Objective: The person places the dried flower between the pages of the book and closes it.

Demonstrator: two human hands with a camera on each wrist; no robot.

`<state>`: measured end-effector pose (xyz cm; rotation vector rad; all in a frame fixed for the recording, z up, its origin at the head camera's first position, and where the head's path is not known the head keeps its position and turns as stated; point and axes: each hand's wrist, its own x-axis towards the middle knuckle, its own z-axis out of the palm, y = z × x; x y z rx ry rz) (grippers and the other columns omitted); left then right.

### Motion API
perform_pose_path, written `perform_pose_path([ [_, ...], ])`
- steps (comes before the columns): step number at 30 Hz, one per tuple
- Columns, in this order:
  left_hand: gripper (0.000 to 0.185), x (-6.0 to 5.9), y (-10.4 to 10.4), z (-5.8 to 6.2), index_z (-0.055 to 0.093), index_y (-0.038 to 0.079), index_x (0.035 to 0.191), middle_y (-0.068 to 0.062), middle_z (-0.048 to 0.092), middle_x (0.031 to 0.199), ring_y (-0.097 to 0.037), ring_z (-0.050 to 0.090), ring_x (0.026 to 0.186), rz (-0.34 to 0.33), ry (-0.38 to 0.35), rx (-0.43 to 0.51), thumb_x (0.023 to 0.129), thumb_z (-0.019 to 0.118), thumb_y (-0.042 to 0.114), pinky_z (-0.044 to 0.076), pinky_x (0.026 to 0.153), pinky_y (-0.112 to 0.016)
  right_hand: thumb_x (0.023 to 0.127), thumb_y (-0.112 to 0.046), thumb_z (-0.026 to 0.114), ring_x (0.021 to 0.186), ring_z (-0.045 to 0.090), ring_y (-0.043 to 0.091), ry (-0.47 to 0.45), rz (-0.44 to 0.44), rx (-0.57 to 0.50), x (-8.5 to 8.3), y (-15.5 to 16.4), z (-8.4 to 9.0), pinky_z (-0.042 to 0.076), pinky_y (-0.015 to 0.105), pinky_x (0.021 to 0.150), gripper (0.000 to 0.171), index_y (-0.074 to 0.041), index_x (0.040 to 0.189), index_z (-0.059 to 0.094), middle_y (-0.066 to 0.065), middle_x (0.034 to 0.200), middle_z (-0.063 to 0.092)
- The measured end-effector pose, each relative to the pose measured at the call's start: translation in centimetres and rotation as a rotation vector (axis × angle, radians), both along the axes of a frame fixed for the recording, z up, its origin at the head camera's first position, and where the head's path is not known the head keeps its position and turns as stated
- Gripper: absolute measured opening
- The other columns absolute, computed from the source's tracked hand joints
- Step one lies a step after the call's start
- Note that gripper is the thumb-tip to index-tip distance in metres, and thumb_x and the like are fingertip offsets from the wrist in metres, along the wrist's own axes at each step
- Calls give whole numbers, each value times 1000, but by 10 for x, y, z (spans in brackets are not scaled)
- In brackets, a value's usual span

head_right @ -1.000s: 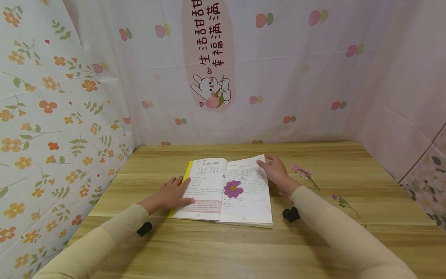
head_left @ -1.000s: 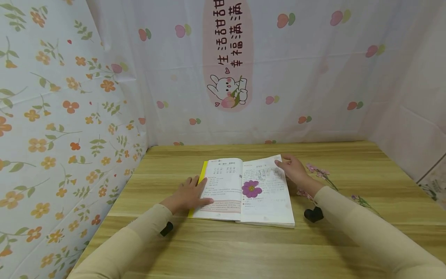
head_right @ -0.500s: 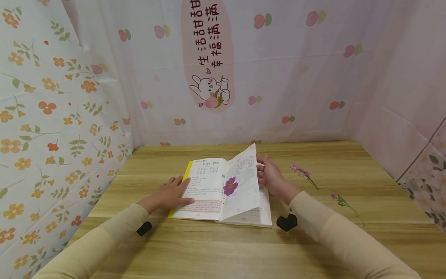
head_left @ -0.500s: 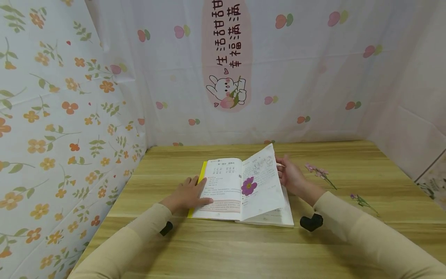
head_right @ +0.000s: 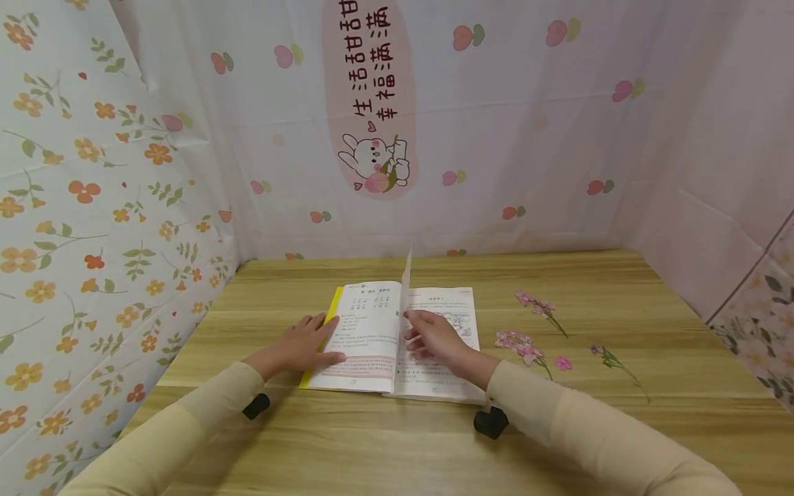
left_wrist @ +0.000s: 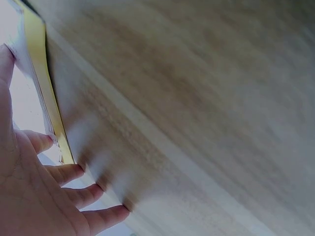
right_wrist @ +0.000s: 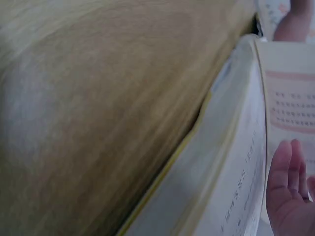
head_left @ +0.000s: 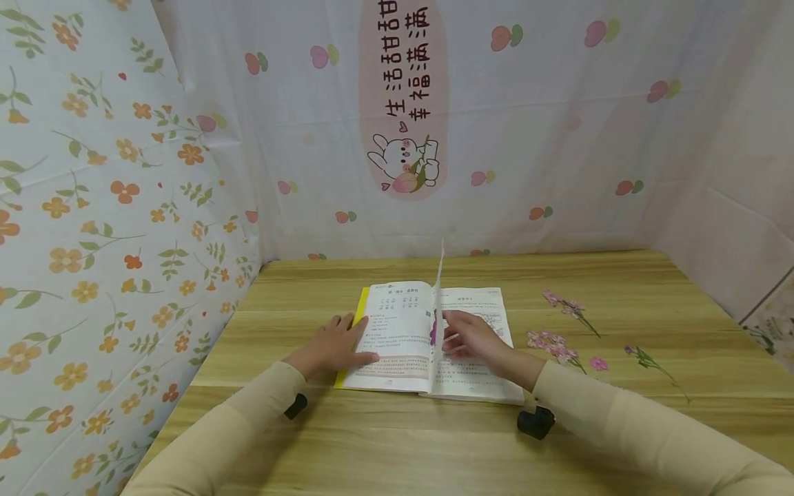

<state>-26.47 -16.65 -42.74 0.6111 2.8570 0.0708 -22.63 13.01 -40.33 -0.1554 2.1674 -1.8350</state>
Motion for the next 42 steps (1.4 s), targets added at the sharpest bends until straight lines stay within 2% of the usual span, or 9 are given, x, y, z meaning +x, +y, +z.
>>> perform_pose_path([
  [4, 93, -1, -1, -1, 22, 15, 156, -18, 25, 155, -40, 28, 136, -14, 2, 5, 87, 48, 71, 30, 101, -60, 100, -39, 54, 94, 62, 24, 218, 30, 295, 5, -10, -5, 53, 37, 74, 56, -4, 143, 46, 14, 114, 58],
  [7, 92, -1, -1, 0, 24, 14, 156, -19, 26, 154, -41, 29, 135, -22, 10, 11, 88, 50, 70, 32, 100, -61, 95, -42, 60, 112, 56, 29, 369, 72, 452, 6, -15, -7, 49, 44, 85, 64, -6, 146, 43, 14, 129, 52],
  [11, 89, 0, -2, 3, 26, 13, 155, -19, 27, 154, -42, 29, 135, -27, 17, 3, 89, 51, 68, 32, 100, -62, 93, -42, 65, 132, 40, 36, 486, 167, 560, 8, -20, -9, 38, 53, 99, 74, -6, 151, 34, 18, 149, 35],
  [16, 82, 0, -5, 2, 29, 12, 154, -20, 28, 153, -42, 30, 135, -51, 33, -8, 91, 59, 55, 34, 97, -64, 92, -42, 66, 140, 25, 39, 561, 270, 667, 10, -26, -11, 30, 54, 106, 78, -7, 152, 31, 21, 157, 20],
  [24, 72, -3, -14, 3, 30, 14, 154, -19, 28, 154, -38, 29, 138, -79, 11, 31, 95, 58, 45, 31, 100, -62, 92, -41, 66, 139, 29, 37, 806, 419, 801, 6, -27, -16, 29, 48, 108, 68, -5, 146, 43, 24, 149, 33],
  [31, 64, -2, -20, 7, 32, 9, 153, -19, 29, 154, -37, 27, 140, -72, -15, 65, 99, 54, 38, 28, 105, -58, 95, -46, 60, 141, 25, 36, 849, 546, 880, 2, -28, -19, 25, 46, 111, 60, -12, 144, 47, 19, 149, 36],
  [35, 55, -1, -21, 8, 36, 3, 149, -24, 33, 150, -38, 32, 138, -75, 2, 98, 102, 50, 28, 30, 106, -54, 96, -47, 57, 142, 24, 37, 859, 569, 913, 2, -29, -21, 23, 46, 112, 57, -14, 142, 48, 18, 149, 37],
  [38, 47, 0, -20, 10, 40, -3, 145, -28, 38, 145, -40, 37, 134, -98, 47, 134, 103, 48, 18, 33, 105, -52, 96, -48, 56, 141, 25, 36, 870, 576, 932, 1, -30, -20, 23, 45, 112, 58, -14, 142, 48, 18, 148, 37],
  [42, 46, 0, -15, 16, 38, -3, 146, -28, 37, 146, -41, 37, 134, -74, 58, 167, 104, 46, 15, 31, 106, -53, 96, -46, 57, 140, 27, 37, 879, 588, 936, 1, -31, -18, 26, 45, 111, 57, -12, 141, 49, 19, 147, 38],
])
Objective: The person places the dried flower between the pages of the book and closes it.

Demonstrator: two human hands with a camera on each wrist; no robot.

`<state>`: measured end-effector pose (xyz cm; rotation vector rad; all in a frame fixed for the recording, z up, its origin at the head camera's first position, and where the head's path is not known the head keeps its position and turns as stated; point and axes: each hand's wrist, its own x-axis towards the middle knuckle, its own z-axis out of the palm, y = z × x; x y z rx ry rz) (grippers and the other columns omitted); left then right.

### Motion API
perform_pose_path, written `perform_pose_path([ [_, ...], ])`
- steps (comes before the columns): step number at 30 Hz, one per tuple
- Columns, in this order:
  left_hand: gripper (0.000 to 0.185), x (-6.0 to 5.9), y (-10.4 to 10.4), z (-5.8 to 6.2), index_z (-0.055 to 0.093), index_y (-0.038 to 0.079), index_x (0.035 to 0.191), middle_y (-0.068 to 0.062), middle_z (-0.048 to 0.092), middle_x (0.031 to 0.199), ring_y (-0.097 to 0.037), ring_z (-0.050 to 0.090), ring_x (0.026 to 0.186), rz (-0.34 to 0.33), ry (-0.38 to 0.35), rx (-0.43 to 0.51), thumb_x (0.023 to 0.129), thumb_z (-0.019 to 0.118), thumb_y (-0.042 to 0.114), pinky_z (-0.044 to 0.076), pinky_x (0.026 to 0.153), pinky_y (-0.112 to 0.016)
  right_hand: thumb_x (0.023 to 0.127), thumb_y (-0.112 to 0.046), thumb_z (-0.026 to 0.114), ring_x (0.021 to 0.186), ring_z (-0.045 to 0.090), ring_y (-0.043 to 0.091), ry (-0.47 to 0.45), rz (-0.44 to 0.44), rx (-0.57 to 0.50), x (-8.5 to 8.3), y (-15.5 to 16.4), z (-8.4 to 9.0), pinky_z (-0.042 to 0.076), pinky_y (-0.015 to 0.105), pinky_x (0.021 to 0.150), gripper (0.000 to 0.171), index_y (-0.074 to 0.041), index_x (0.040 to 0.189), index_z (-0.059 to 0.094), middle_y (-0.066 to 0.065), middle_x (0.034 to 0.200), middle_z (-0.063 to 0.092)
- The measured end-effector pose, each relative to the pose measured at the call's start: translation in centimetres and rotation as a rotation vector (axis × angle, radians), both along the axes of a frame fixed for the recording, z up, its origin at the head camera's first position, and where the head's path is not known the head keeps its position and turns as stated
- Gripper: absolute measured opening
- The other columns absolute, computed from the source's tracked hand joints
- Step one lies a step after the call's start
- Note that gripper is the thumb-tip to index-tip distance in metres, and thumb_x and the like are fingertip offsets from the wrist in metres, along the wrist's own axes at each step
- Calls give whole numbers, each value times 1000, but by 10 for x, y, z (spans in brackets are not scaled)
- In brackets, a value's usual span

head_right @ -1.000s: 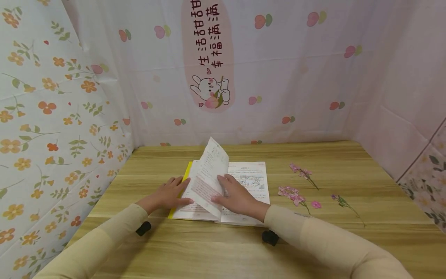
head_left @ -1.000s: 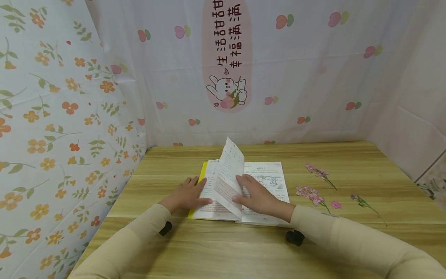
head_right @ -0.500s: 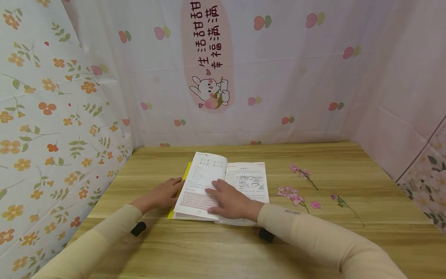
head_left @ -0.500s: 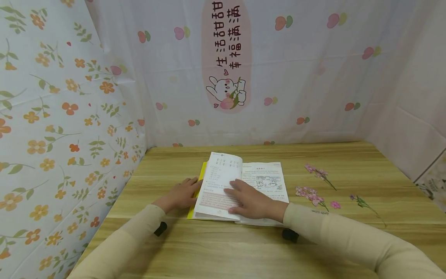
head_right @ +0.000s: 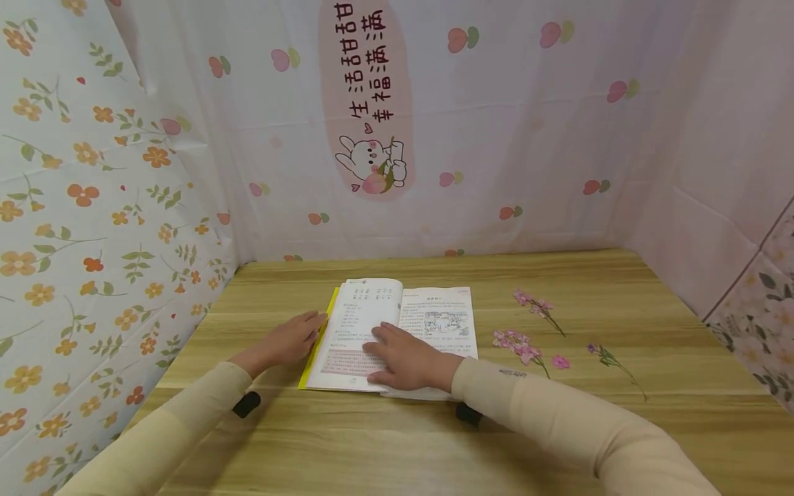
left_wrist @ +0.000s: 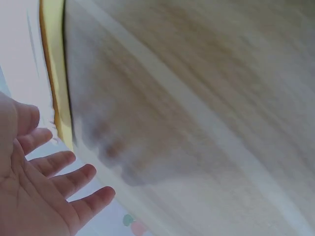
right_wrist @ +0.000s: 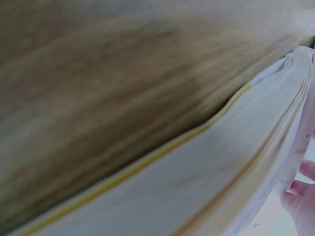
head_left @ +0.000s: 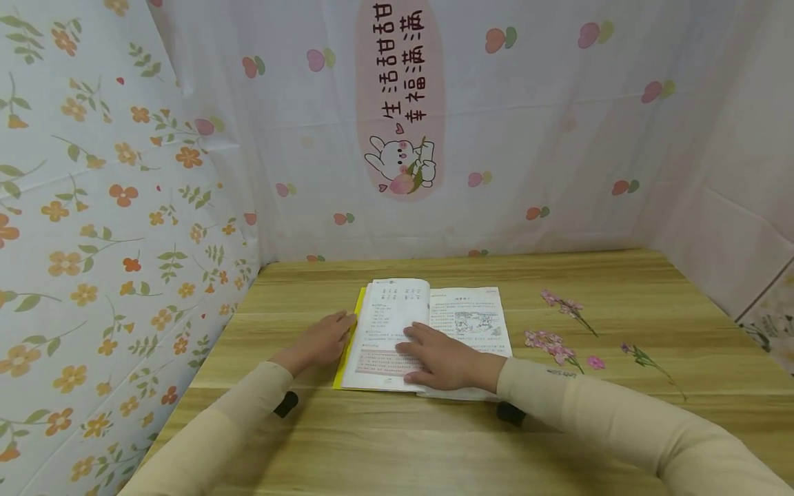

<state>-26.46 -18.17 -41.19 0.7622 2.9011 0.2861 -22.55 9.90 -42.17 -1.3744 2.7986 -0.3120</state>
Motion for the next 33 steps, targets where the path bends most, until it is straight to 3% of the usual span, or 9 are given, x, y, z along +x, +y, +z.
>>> perform_pose_path([
  [5, 64, -3, 8, 2, 28, 6, 153, -23, 25, 154, -39, 26, 140, 76, -88, -4, 102, 49, 38, 25, 109, -55, 96, -44, 58, 138, 30, 39, -1, 21, 11, -1, -3, 3, 28, 45, 110, 56, -9, 140, 51, 22, 145, 40],
  [9, 75, -5, 12, -2, 24, 9, 155, -23, 23, 155, -38, 25, 141, 67, -95, -47, 98, 51, 49, 25, 108, -55, 96, -45, 57, 137, 32, 38, 5, 25, 45, -2, -6, 5, 28, 45, 109, 57, -9, 139, 52, 21, 144, 41],
  [21, 83, -1, 20, -7, 27, 11, 154, -22, 31, 150, -38, 32, 137, 39, -52, -169, 93, 51, 61, 31, 105, -54, 95, -44, 59, 134, 37, 34, 43, 50, 71, -2, -11, 7, 29, 43, 109, 53, -8, 134, 57, 19, 139, 47],
  [33, 82, -1, 22, -10, 27, 12, 154, -22, 31, 150, -38, 31, 136, 48, -37, -184, 93, 49, 62, 34, 103, -55, 96, -46, 57, 136, 35, 34, 47, 42, 74, -2, -7, 8, 28, 43, 110, 54, -10, 135, 56, 18, 141, 45],
])
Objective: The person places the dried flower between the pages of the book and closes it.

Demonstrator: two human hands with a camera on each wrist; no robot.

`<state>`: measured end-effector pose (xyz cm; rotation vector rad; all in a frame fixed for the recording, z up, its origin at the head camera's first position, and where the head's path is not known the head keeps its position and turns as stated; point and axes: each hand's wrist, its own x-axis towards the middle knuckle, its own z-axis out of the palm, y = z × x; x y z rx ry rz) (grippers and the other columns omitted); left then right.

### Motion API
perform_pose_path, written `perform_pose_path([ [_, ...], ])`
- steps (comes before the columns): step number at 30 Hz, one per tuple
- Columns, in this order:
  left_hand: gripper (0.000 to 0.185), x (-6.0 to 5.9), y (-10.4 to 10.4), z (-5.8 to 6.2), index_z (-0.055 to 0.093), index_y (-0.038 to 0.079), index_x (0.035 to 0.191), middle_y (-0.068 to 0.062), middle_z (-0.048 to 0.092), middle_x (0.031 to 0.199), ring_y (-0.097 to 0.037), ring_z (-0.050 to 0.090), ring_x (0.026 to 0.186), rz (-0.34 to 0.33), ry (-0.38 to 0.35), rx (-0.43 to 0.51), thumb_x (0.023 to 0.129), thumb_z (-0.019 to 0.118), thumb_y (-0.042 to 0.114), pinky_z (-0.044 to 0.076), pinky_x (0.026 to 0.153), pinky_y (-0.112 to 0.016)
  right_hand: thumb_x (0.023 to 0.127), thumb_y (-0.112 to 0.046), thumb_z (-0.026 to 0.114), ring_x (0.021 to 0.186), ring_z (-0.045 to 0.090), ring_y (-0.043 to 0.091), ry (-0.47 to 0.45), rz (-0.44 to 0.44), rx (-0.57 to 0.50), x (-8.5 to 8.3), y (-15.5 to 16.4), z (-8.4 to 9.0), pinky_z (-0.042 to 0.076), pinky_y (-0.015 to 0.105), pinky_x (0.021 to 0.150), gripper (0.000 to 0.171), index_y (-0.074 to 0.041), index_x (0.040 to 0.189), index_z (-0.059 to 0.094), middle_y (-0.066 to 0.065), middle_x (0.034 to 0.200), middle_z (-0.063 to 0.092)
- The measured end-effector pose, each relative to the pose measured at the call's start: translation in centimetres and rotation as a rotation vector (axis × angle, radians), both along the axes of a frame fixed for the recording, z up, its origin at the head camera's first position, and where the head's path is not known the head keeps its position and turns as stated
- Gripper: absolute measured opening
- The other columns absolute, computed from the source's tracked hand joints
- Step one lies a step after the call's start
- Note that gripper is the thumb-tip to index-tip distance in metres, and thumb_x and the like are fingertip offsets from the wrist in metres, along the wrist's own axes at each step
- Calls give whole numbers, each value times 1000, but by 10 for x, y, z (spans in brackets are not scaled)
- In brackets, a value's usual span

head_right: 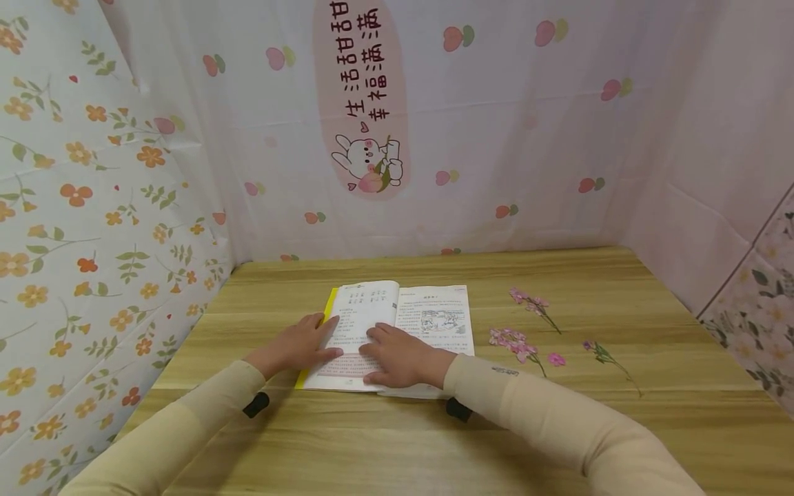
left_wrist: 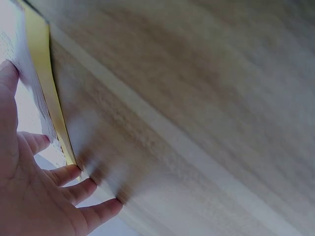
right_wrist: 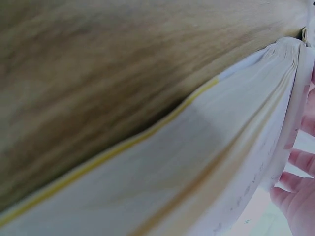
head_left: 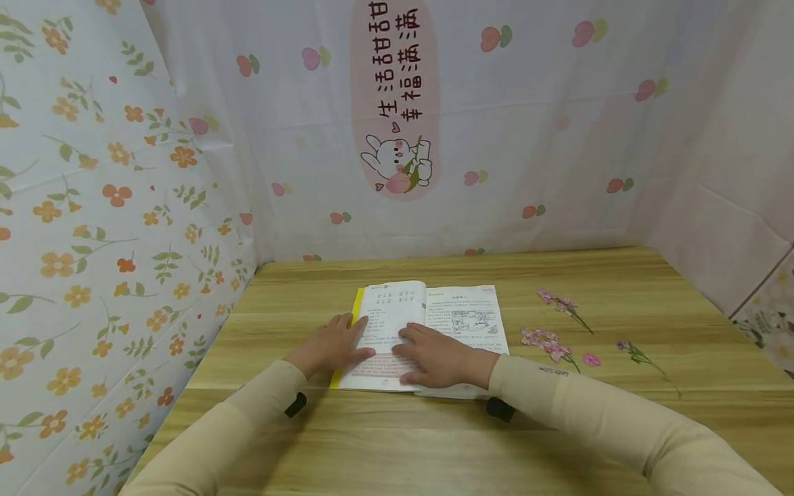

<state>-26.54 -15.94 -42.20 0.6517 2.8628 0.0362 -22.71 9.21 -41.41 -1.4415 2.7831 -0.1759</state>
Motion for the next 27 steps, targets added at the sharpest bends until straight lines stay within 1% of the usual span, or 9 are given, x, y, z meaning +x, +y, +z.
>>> perform_pose_path([
  [5, 83, -1, 0, -1, 27, 12, 154, -22, 31, 150, -38, 32, 135, -14, -1, -1, 93, 49, 62, 34, 102, -56, 96, -48, 56, 137, 34, 33, 8, -15, -11, 3, 5, 2, 27, 43, 110, 56, -10, 138, 53, 17, 143, 44],
  [10, 83, -2, 0, -3, 27, 12, 155, -22, 32, 149, -38, 33, 133, -10, 0, 5, 92, 50, 63, 34, 102, -55, 95, -44, 60, 136, 36, 33, 10, -48, -69, 9, 22, 14, 32, 45, 107, 57, -10, 139, 51, 18, 145, 42],
  [14, 83, -1, -2, -3, 26, 12, 155, -22, 32, 149, -38, 33, 133, -12, 0, 9, 93, 49, 63, 34, 102, -55, 95, -43, 61, 135, 38, 34, 13, -94, -127, 12, 43, 22, 34, 48, 105, 57, -10, 141, 50, 18, 146, 40],
  [17, 82, 1, -2, -3, 26, 12, 155, -22, 32, 148, -38, 32, 134, -23, 4, 10, 94, 48, 62, 34, 101, -55, 95, -42, 62, 133, 40, 35, 29, -122, -177, 13, 61, 26, 36, 49, 104, 56, -10, 140, 51, 18, 145, 41],
  [19, 82, 1, -2, -3, 26, 12, 155, -22, 31, 148, -38, 32, 134, -26, 3, 13, 94, 48, 62, 34, 101, -55, 94, -40, 64, 130, 43, 36, 38, -141, -220, 14, 75, 28, 38, 50, 102, 56, -9, 139, 52, 18, 143, 43],
  [22, 82, 2, -2, -3, 26, 12, 155, -22, 32, 148, -37, 32, 134, -22, 3, 15, 94, 48, 62, 33, 102, -55, 92, -37, 67, 128, 45, 37, 35, -192, -281, 16, 95, 29, 40, 52, 99, 54, -9, 137, 54, 18, 142, 45],
  [25, 82, 2, -2, -2, 26, 12, 155, -22, 32, 148, -37, 32, 133, -21, 10, 11, 94, 48, 62, 33, 102, -55, 93, -32, 68, 126, 45, 40, 30, -250, -343, 19, 116, 29, 40, 56, 96, 51, -9, 135, 56, 18, 141, 46],
  [27, 82, 2, -1, -1, 26, 11, 155, -22, 33, 147, -37, 33, 133, -23, 20, 16, 94, 48, 62, 34, 102, -55, 92, -28, 69, 124, 48, 42, 45, -275, -389, 20, 130, 29, 42, 58, 92, 48, -7, 134, 57, 19, 139, 48],
])
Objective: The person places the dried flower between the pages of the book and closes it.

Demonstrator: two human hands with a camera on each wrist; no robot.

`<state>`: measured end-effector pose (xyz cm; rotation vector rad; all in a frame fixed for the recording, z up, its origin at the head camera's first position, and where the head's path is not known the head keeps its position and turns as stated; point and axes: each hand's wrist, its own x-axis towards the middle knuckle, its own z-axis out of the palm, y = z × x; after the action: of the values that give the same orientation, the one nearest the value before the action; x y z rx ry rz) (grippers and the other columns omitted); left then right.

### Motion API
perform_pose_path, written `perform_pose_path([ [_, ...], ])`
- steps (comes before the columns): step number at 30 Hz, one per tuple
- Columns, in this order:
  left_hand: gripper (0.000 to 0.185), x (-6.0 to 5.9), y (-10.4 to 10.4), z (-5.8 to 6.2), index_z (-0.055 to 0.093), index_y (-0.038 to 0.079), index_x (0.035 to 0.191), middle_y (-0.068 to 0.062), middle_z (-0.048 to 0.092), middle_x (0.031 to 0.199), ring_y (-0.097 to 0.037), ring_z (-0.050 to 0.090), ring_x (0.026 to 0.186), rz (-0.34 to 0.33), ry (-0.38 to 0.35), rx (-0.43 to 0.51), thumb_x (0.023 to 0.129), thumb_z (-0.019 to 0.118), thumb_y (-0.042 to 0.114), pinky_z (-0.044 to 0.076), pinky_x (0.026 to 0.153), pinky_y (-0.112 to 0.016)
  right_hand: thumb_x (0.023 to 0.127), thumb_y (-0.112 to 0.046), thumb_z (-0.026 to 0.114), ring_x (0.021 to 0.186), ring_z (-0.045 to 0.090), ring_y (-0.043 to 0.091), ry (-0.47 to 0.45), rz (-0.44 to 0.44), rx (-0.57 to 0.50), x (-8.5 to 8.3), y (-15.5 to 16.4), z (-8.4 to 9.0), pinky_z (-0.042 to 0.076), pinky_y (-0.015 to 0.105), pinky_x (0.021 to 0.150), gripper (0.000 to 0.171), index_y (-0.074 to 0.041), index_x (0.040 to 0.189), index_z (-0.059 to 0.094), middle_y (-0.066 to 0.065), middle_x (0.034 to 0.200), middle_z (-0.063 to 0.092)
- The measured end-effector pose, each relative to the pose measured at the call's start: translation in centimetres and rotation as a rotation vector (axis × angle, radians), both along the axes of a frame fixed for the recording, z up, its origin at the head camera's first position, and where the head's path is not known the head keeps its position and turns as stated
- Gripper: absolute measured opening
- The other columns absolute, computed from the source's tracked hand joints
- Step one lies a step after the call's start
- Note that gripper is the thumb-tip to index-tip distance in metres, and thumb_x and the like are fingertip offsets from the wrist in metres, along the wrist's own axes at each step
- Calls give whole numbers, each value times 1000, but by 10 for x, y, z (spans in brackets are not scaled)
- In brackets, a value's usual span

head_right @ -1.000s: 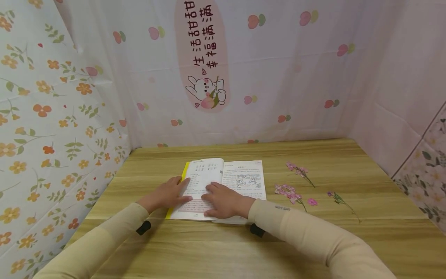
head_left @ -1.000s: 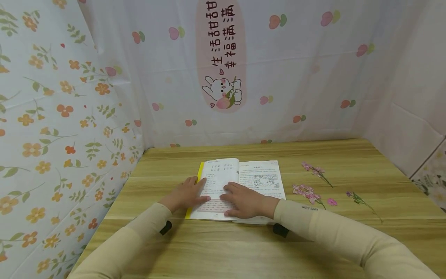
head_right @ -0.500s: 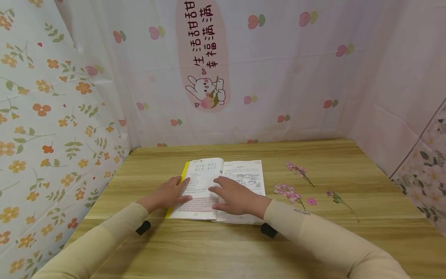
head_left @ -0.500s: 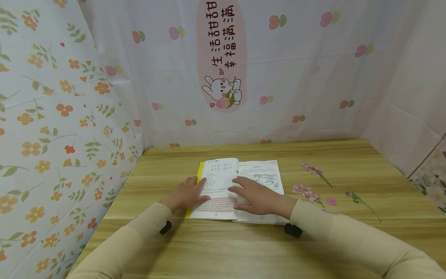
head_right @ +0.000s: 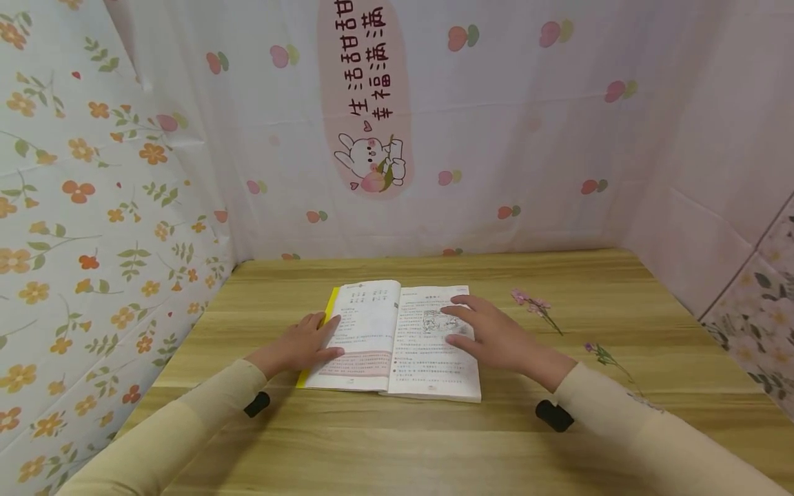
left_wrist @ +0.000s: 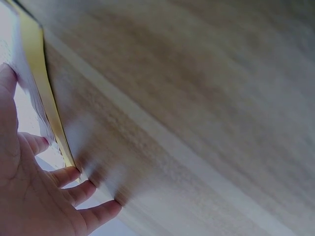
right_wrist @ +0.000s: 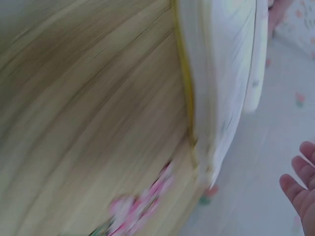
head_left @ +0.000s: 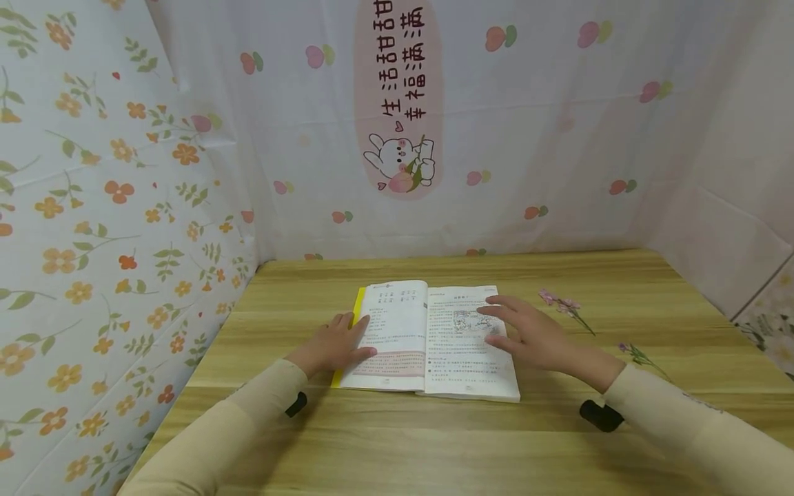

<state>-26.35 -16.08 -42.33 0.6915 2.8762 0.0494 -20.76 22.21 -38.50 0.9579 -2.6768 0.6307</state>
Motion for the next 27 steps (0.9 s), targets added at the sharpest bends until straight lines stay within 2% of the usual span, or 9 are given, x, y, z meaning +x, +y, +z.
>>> perform_pose_path([
  [4, 82, -1, 1, 1, 27, 11, 154, -22, 34, 146, -38, 34, 131, -6, 16, 1, 94, 49, 61, 34, 101, -54, 90, -19, 72, 118, 52, 41, 39, -47, -98, 0, 30, -1, 44, 58, 87, 46, -5, 131, 57, 17, 134, 52],
  [9, 82, -1, 0, 1, 27, 11, 154, -22, 35, 145, -37, 35, 131, -13, 23, -2, 94, 48, 61, 35, 101, -54, 91, -14, 71, 116, 52, 42, -7, -147, -202, 2, 67, 0, 42, 61, 87, 46, -4, 133, 55, 18, 132, 54],
  [12, 82, -1, -1, 0, 27, 11, 154, -22, 35, 145, -37, 35, 131, -12, 22, 0, 94, 48, 62, 35, 100, -54, 93, -16, 68, 112, 53, 41, -33, -225, -245, 4, 91, 0, 44, 56, 86, 45, -1, 133, 55, 22, 129, 56],
  [15, 82, -1, -1, 0, 26, 11, 154, -23, 34, 146, -38, 34, 131, -12, 21, -5, 94, 48, 62, 35, 100, -54, 94, -20, 66, 110, 53, 26, -66, -313, -266, 6, 116, -5, 45, 35, 87, 46, -1, 134, 54, 23, 127, 56],
  [17, 82, -1, -2, -1, 26, 11, 155, -23, 34, 146, -38, 34, 131, -15, 23, -12, 94, 47, 62, 35, 100, -54, 95, -23, 66, 108, 50, 9, -99, -360, -282, 10, 132, -9, 43, 19, 81, 47, -1, 135, 53, 23, 128, 55],
  [19, 82, -1, -1, -2, 26, 11, 154, -23, 34, 146, -38, 34, 132, -21, 25, -16, 94, 46, 62, 36, 100, -54, 95, -23, 65, 101, 46, -7, -130, -395, -296, 13, 148, -12, 41, 10, 73, 49, 1, 135, 52, 23, 127, 55],
  [22, 81, 0, -1, -1, 27, 10, 154, -23, 34, 146, -38, 34, 132, -26, 23, -9, 95, 46, 62, 35, 100, -55, 95, -25, 65, 94, 41, -19, -181, -445, -301, 20, 170, -17, 41, 8, 68, 52, 3, 136, 50, 23, 125, 54],
  [27, 80, 1, 0, 2, 28, 11, 154, -23, 33, 147, -39, 32, 133, -13, -2, 11, 94, 49, 59, 34, 100, -56, 95, -29, 65, 85, 42, -23, -247, -518, -268, 26, 199, -26, 42, 13, 63, 58, 6, 137, 47, 25, 122, 55],
])
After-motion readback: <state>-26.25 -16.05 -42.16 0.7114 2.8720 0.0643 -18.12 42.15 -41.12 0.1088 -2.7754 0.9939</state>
